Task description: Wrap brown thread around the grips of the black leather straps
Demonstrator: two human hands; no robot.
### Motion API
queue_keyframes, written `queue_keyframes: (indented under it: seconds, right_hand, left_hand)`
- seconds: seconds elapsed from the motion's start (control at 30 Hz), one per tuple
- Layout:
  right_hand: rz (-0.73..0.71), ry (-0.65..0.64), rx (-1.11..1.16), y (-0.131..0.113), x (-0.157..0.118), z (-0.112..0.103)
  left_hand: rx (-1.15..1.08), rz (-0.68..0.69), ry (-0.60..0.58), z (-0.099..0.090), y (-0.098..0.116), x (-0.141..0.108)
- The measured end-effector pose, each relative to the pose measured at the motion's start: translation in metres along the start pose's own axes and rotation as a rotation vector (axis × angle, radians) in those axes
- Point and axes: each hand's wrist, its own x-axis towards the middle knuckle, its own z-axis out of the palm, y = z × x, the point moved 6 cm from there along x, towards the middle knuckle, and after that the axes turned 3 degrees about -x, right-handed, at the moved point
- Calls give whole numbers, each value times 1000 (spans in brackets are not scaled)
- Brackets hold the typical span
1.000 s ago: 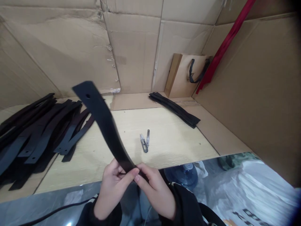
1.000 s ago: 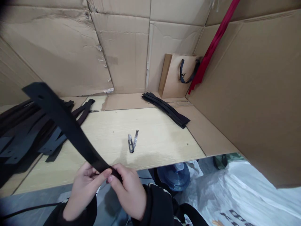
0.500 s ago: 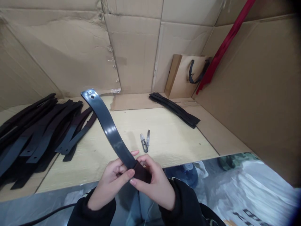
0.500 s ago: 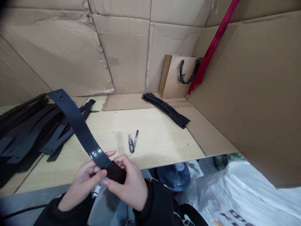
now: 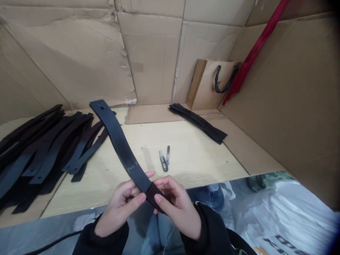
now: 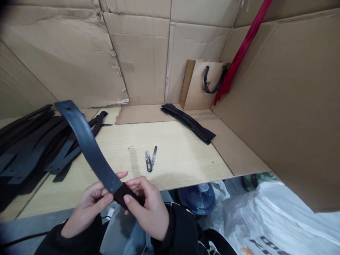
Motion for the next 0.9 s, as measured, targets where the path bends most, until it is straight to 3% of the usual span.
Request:
queue_keyframes:
  seconds: [0.17, 0.37, 0.63, 0.8, 0.9]
  right_hand:
    - [-189, 93, -265, -7, -2, -5]
    - [-284, 86, -364, -10, -4, -3]
    - [-89, 120, -314, 2, -4, -3]
    - [22, -59, -59, 10, -5, 4]
    - [43, -63, -30, 11, -4, 2]
  left_hand:
    - [21, 31, 18, 2, 4, 1]
    - [-9, -7, 4, 4, 0, 0]
    - [17, -23, 23, 3, -2, 4]
    - [-8, -11, 65, 7, 1, 9]
    - [20, -35, 109, 8, 1, 9]
